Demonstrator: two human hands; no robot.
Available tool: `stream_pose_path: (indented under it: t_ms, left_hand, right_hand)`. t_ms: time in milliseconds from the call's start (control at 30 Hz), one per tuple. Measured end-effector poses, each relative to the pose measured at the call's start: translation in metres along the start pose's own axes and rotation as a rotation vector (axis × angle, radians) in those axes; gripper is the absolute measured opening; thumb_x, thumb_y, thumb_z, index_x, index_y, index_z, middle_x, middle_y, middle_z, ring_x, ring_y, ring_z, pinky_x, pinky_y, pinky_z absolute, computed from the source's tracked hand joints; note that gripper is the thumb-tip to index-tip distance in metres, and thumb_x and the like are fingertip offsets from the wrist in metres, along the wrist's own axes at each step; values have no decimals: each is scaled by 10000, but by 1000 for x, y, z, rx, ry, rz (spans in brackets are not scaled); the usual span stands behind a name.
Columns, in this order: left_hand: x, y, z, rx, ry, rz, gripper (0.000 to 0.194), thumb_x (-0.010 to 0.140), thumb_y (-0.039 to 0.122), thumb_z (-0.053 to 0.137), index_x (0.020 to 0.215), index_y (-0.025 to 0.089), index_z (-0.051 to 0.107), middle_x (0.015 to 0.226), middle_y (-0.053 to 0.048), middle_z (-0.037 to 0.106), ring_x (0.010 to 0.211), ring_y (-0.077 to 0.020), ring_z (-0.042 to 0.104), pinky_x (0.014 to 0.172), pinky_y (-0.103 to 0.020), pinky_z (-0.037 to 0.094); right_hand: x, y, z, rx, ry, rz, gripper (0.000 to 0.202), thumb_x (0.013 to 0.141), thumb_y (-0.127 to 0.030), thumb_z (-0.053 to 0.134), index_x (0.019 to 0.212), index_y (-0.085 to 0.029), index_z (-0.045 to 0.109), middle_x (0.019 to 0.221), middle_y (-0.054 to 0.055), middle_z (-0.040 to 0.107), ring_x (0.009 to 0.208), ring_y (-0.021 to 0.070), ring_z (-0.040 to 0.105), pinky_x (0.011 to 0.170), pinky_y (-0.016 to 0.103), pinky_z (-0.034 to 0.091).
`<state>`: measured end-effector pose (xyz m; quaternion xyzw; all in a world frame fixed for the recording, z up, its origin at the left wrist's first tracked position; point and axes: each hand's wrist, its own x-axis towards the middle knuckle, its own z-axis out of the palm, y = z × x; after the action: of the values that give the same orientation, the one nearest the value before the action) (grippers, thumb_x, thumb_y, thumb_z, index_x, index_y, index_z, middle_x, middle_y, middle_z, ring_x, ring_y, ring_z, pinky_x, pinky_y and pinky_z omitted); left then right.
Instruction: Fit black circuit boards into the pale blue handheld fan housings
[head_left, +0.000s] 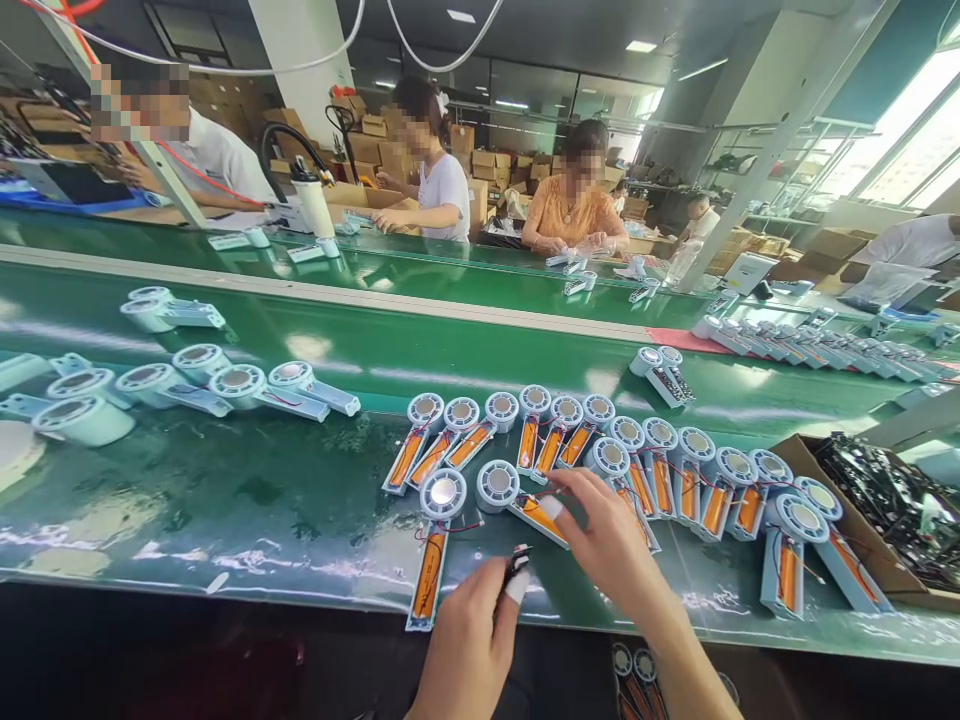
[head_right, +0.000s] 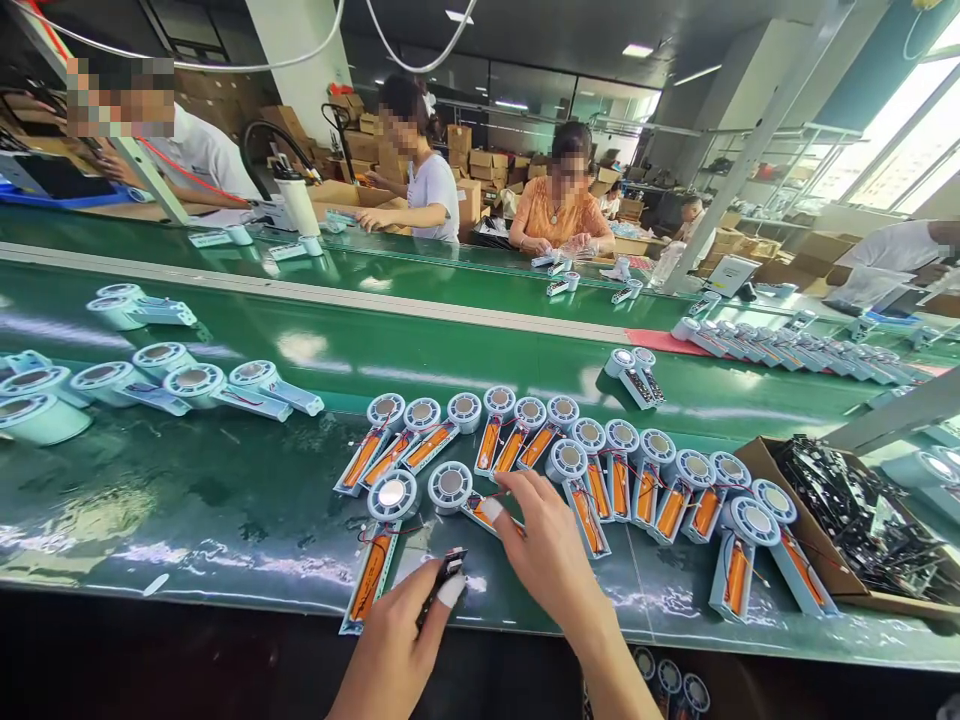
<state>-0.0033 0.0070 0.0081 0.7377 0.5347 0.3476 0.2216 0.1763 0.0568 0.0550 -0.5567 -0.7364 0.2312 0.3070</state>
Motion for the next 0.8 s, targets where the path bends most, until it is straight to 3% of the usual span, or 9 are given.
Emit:
stream_pose_path:
  t_ms: [67,167,233,367,533,633,800]
  left_hand:
    - [-2,-6,2,-52,50,-55,238,970,217,435,1019,210,667,872,-65,774,784,-213,760,652,-277,607]
    - [-1,-13,4,-83,140,-98,276,968,267,456,1122,181,669,1127,-117,761,1064,-240,731,869,-332,610]
    - [2,-16,6,-87,165,-126,310,969,277,449,1166,164,661,1278,-137,706,1218,-253,658,996,-386,562]
    - [7,-15,11,-180,102,-176,384,989,287,410,1282,153,619,1350,-137,668,1279,-238,615,1056,-403,520]
    - [9,-7,13,-344,26,-256,449,997,362,410,1349,150,591,1292,-156,700,1245,-284,637,996,-423,544]
    - [11,-7,13,-456,6,-348,456,990,433,436,1307,164,623,1153,-139,761,1106,-296,710,884,-399,583]
    - [10,-6,13,-554,21,-416,457,979,468,461,1294,181,626,1175,-124,749,1045,-280,724,842,-368,578]
  right_hand:
    - [1,12,13,-192,10,-53,362,934,-263,581,1295,-235,556,1189,91,667,1057,273,662,874,423,571]
    - [-15,23,31,-338,-10,-125,421,908,-191,558,1325,-225,513,1089,90,675,983,284,680,802,427,598]
    - [-33,23,39,-354,38,-120,398,923,-181,504,1317,-234,502,1030,80,672,918,268,693,743,393,609]
    - [-67,19,38,-289,97,-37,421,952,-230,468,1371,-256,447,1078,82,669,899,247,712,705,352,620]
    - [-67,16,18,-274,141,-106,342,973,-188,437,1296,-254,528,1212,114,632,1083,262,664,867,388,596]
    - [-47,14,12,-263,29,-200,338,941,-104,438,1215,-249,572,1162,103,621,1034,243,652,865,381,590]
    - [-30,11,9,-317,-125,-246,348,919,-53,444,1178,-246,572,1116,88,582,980,244,633,827,395,586]
